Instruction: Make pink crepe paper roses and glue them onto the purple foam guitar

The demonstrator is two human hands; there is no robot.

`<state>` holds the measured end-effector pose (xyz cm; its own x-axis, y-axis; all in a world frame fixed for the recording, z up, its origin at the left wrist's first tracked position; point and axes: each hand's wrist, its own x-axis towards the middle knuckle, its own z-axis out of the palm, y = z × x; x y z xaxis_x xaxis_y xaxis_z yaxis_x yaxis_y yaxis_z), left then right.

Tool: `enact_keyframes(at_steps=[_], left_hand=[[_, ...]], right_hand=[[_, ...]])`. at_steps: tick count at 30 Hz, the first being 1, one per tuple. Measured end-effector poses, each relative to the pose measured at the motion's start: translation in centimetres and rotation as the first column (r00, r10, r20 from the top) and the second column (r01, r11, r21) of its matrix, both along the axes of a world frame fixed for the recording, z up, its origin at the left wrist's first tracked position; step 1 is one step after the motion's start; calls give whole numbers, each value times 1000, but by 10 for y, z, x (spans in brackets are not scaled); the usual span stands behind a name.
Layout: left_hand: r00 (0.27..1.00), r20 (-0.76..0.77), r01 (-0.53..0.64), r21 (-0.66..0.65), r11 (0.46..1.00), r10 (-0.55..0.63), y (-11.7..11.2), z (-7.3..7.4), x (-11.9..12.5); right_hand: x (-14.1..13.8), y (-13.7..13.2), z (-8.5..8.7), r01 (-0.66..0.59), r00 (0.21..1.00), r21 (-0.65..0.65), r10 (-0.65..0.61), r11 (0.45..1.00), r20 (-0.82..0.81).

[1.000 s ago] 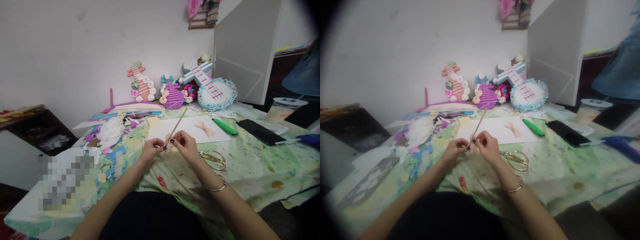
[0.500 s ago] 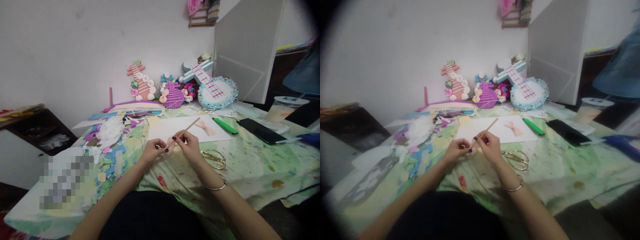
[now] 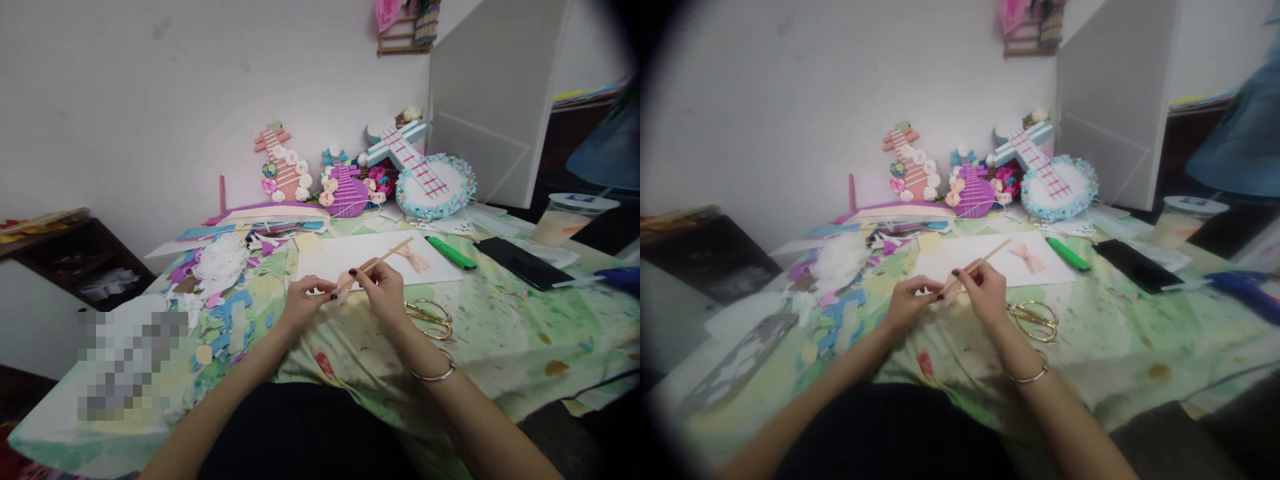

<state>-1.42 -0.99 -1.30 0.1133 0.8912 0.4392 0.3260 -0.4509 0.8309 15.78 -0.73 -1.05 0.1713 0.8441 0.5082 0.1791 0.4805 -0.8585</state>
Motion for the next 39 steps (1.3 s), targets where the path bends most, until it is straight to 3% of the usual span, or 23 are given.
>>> enact_keyframes(at_steps=[11, 18, 39], left_hand=[[997, -18, 81, 42, 996, -81, 0, -2, -1], [997, -70, -30, -50, 998, 27, -1, 2, 1], [988, -144, 38, -116, 992, -54, 2, 0, 1]], right_hand=[[0, 1, 1, -14, 999, -34, 13, 999, -40], [0, -1, 2, -38, 999, -19, 38, 999, -34], [0, -1, -2, -137, 989, -1, 136, 991, 61]])
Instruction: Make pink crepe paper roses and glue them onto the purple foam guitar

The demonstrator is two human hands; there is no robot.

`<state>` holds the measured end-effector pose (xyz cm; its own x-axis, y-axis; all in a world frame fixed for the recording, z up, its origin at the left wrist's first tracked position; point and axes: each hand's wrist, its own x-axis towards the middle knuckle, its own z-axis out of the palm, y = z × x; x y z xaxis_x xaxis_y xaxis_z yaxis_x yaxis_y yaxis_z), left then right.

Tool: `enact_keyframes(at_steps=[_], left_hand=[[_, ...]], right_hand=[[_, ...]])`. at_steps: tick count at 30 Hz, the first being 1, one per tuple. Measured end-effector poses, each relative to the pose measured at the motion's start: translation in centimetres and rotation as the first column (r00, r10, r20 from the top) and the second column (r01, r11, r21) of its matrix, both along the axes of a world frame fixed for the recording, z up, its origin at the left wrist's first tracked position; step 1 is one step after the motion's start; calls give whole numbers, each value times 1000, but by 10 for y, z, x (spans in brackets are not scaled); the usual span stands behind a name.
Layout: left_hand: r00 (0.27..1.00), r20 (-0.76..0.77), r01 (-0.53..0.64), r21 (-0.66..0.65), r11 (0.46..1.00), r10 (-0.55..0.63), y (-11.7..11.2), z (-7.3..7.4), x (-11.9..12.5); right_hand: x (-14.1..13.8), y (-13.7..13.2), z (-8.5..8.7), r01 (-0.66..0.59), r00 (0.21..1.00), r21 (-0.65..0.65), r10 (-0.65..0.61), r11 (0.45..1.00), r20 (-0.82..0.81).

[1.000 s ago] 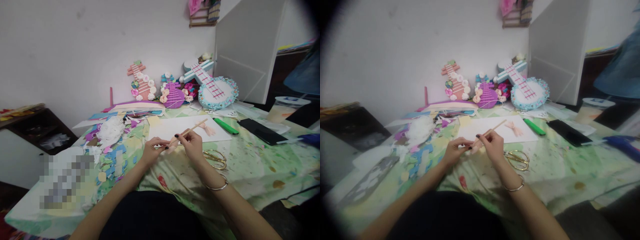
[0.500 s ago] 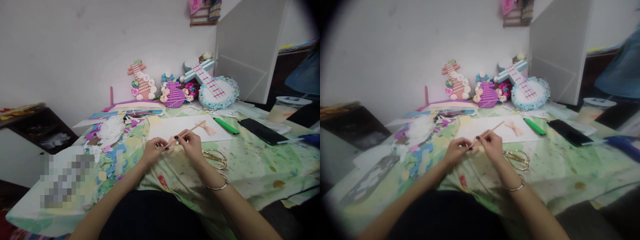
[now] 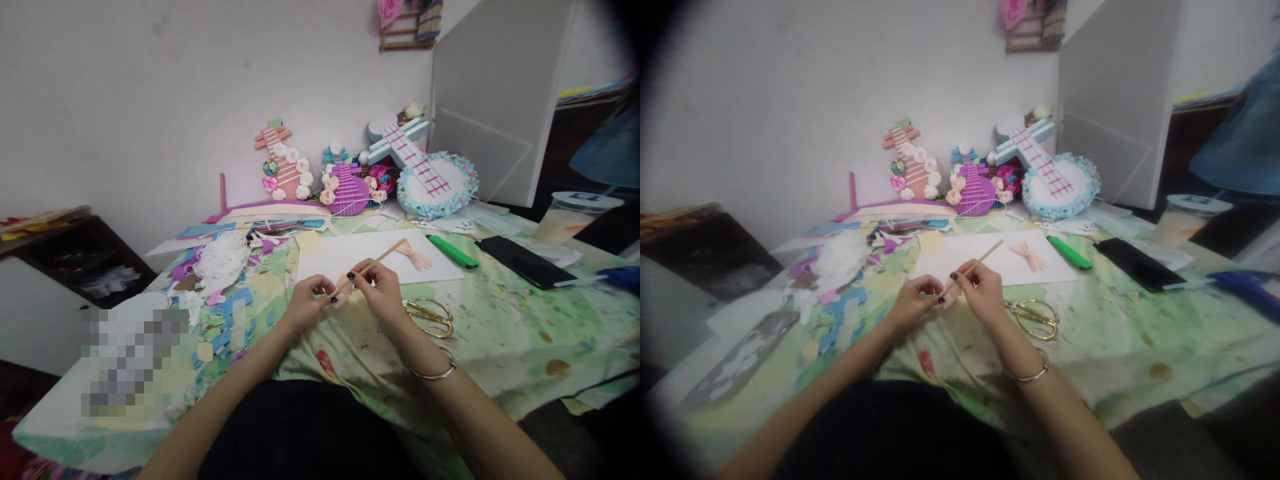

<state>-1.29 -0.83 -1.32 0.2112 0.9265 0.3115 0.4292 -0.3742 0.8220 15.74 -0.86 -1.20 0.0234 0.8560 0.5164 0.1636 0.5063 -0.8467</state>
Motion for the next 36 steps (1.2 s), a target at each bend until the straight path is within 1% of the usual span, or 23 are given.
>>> enact_keyframes(at_steps=[5, 11, 17, 25, 29, 31, 33, 34, 36], left_hand=[[1000, 25, 0, -38, 999, 1, 1, -2, 0], [999, 33, 5, -45, 999, -4, 3, -6, 0], [1000, 28, 3, -57, 998, -2, 2, -6, 0], [999, 34, 9, -47, 999, -8, 3, -8, 0], [1000, -6, 6, -30, 1000, -6, 2, -6, 0], [997, -75, -12, 42, 999, 15, 1, -5, 0], [981, -176, -43, 195, 980, 78, 0, -5, -3], [966, -225, -57, 286, 957, 125, 0, -5, -4], [927, -295, -80, 446, 892, 231, 1, -7, -8]], right_hand=[[0, 1, 0, -18, 1000, -6, 18, 1000, -12], [-1, 1, 0, -22, 1000, 1, 22, 1000, -5], [0, 0, -1, -23, 1000, 0, 23, 1000, -9], [0, 0, 0, -25, 1000, -18, 25, 1000, -14], [-1, -1, 1, -21, 1000, -19, 21, 1000, -8], [-1, -1, 1, -12, 1000, -23, 11, 1000, -12], [0, 1, 0, 7, 1000, -37, -8, 999, -29], [0, 3, -1, 17, 998, -51, -20, 999, -54], [3, 7, -2, 43, 986, -106, -60, 993, -156]])
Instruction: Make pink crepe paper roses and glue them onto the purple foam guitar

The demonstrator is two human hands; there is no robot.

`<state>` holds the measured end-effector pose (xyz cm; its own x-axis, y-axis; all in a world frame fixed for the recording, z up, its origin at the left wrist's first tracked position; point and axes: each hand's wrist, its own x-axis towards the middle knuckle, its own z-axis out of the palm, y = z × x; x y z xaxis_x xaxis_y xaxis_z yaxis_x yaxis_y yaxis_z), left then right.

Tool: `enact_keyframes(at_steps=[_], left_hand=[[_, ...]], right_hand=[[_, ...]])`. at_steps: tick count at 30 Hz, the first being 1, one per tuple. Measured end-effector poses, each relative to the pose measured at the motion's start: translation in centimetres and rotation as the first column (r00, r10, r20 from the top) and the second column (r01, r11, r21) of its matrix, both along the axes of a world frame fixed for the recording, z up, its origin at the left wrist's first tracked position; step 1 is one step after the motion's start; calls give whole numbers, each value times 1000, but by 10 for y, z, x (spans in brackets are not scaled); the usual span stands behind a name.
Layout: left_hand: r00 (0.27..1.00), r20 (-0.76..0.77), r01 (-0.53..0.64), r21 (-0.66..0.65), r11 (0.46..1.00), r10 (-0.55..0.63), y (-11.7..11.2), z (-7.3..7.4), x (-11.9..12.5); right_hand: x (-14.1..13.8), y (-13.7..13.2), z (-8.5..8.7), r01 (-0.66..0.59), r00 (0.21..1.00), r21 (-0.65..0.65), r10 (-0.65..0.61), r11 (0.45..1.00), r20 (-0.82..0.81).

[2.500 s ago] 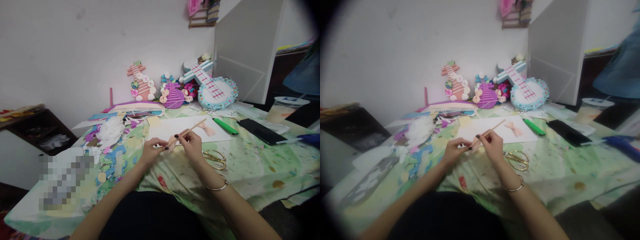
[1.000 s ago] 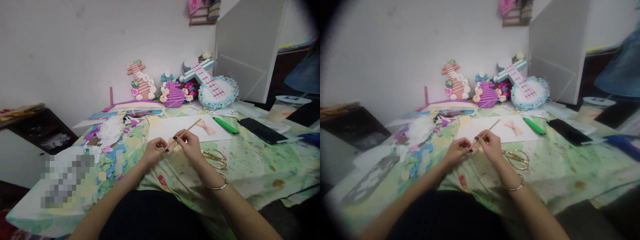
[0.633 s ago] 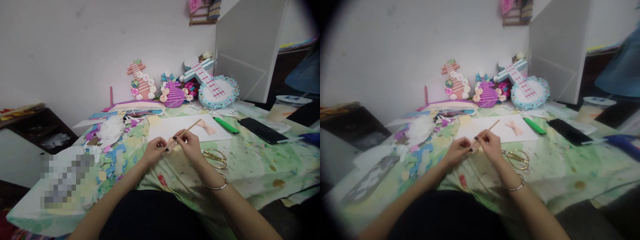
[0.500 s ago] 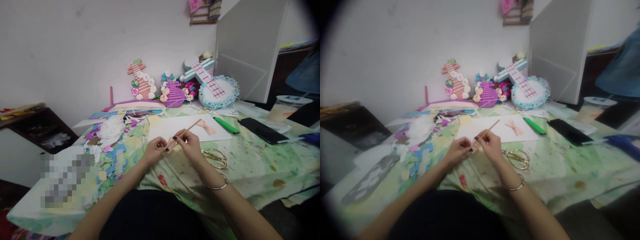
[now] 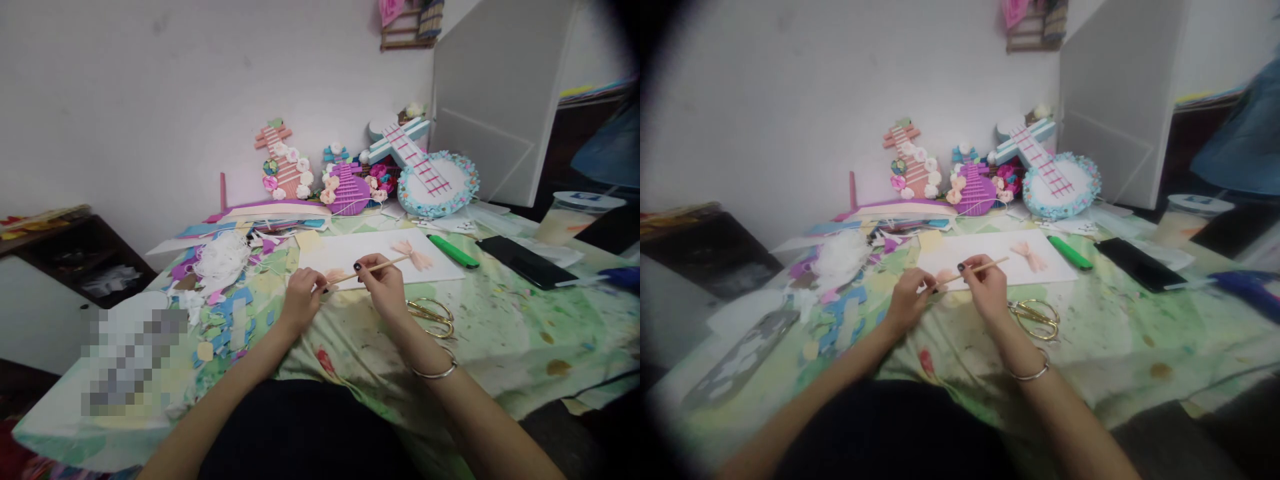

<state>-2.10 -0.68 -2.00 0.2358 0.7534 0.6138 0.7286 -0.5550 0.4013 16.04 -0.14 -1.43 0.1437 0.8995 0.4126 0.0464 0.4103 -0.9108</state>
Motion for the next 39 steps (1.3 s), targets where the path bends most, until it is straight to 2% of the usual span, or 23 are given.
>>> enact_keyframes(at_steps=[3, 6, 12, 16, 23, 29, 32, 35, 39], left_hand=[[990, -102, -80, 155, 985, 96, 2, -3, -6], [972, -180, -104, 236, 966, 149, 3, -3, -8], [941, -267, -115, 333, 936, 210, 0, -1, -8], [932, -286, -115, 347, 931, 222, 0, 0, -8], [938, -284, -91, 347, 934, 197, -1, 2, -7], [967, -224, -59, 276, 959, 124, 2, -2, -8], [981, -167, -62, 202, 977, 97, 6, -6, -7], [994, -98, -43, 85, 995, 51, 8, -6, -4], [999, 17, 37, -107, 994, -36, 16, -1, -4]], right_hand=[[6, 7, -2, 66, 970, -111, -90, 992, -227], [9, 12, -2, 65, 933, -173, -121, 983, -340], [9, 11, -1, 12, 932, -169, -72, 986, -355], [8, 11, -2, 12, 930, -143, -64, 990, -363], [9, 9, 1, 86, 923, -85, -111, 993, -368], [11, 7, 0, 203, 935, -17, -199, 979, -294], [12, 10, -2, 209, 947, -30, -210, 978, -245], [16, 16, -1, 154, 957, -61, -164, 986, -240], [22, 24, 9, -29, 980, -127, 3, 991, -200]])
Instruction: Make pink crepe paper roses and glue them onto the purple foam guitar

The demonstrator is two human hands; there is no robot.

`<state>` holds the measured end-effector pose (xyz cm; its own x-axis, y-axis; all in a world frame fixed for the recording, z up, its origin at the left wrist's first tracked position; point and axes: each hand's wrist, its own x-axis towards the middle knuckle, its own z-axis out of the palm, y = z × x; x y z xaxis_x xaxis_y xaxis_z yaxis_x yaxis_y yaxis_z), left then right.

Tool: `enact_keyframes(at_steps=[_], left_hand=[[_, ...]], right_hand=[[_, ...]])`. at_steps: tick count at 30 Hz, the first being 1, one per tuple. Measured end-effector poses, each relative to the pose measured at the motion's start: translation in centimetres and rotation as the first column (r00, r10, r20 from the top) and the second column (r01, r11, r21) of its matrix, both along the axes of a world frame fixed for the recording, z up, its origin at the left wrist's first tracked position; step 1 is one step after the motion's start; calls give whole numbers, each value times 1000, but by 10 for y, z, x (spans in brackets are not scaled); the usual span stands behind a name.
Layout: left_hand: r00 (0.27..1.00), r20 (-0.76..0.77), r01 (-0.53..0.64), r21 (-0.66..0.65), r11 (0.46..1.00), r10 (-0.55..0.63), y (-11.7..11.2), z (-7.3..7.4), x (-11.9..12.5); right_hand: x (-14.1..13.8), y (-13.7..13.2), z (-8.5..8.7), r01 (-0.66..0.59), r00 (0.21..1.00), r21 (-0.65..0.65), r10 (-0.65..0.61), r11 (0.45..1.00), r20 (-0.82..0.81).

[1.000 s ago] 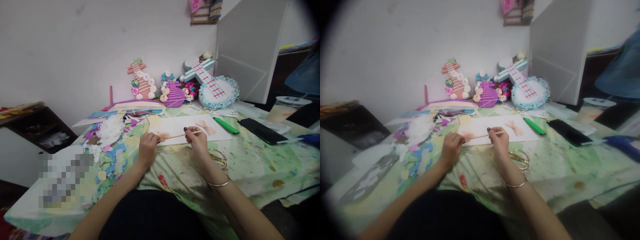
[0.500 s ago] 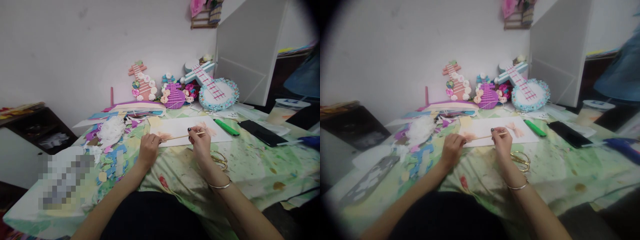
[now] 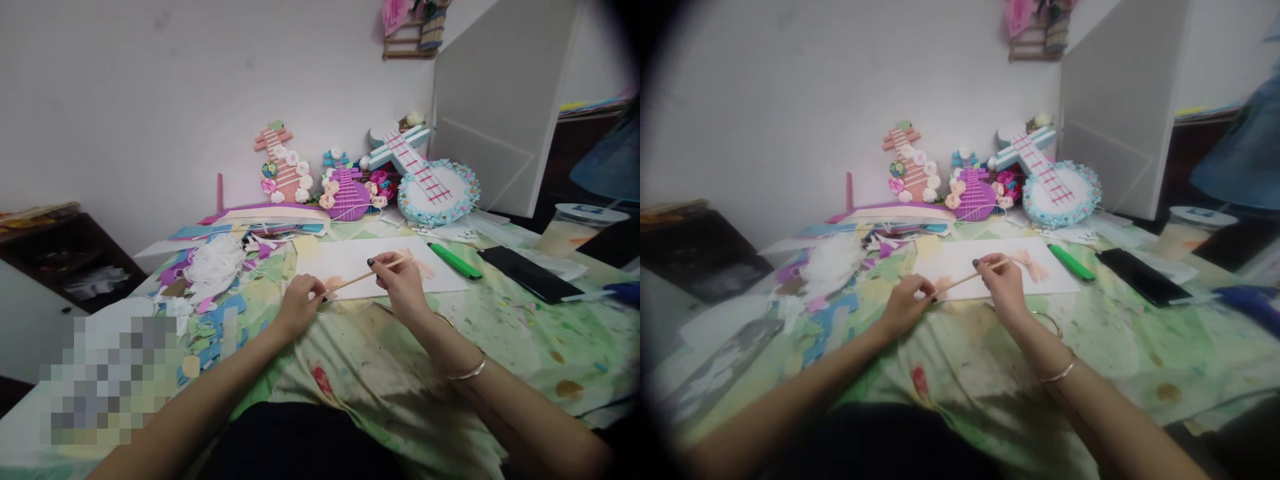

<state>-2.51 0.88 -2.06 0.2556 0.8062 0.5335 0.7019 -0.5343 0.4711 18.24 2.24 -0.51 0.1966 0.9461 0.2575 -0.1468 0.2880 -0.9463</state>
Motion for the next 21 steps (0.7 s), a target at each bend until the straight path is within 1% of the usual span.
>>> enact_keyframes(at_steps=[3, 5, 6, 8, 10, 13, 14, 15, 16, 17, 18, 19, 20, 21], left_hand=[[994, 112, 22, -149, 989, -5, 12, 6, -4], [974, 226, 57, -273, 960, 6, 23, 9, -6], [958, 287, 93, -323, 942, 4, 28, 10, -6], [910, 414, 205, -388, 898, -29, 39, 11, -6], [829, 555, 342, -406, 848, -69, 49, 9, -3], [667, 737, 510, -342, 790, -111, 60, 3, 2], [635, 761, 543, -319, 777, -130, 62, 0, 4], [628, 763, 562, -308, 767, -153, 62, -2, 6], [647, 742, 565, -312, 764, -175, 62, -4, 9], [686, 702, 543, -319, 777, -191, 60, -5, 11], [738, 646, 494, -324, 807, -192, 57, -7, 14], [790, 589, 424, -319, 848, -174, 54, -7, 17], [830, 537, 354, -305, 884, -148, 50, -8, 19], [858, 499, 301, -294, 907, -123, 46, -8, 22]], right_hand=[[2, 7, 11, -168, 979, -20, 169, 986, 116], [2, 14, 17, -259, 950, -21, 259, 966, 177], [1, 18, 20, -296, 934, -13, 292, 955, 203], [-1, 30, 22, -351, 909, -1, 341, 936, 241], [-2, 42, 22, -374, 902, -3, 364, 927, 232], [-5, 56, 16, -345, 927, -16, 343, 938, 152], [-5, 59, 14, -333, 934, -16, 332, 943, 133], [-6, 61, 12, -324, 938, -15, 323, 946, 125], [-7, 62, 9, -318, 940, -14, 317, 948, 126], [-8, 62, 8, -314, 941, -12, 313, 949, 130], [-9, 62, 6, -309, 942, -9, 308, 951, 134], [-9, 61, 5, -306, 943, -6, 304, 952, 135], [-10, 60, 5, -305, 944, -3, 303, 952, 132], [-10, 59, 4, -307, 944, 1, 304, 952, 127]])
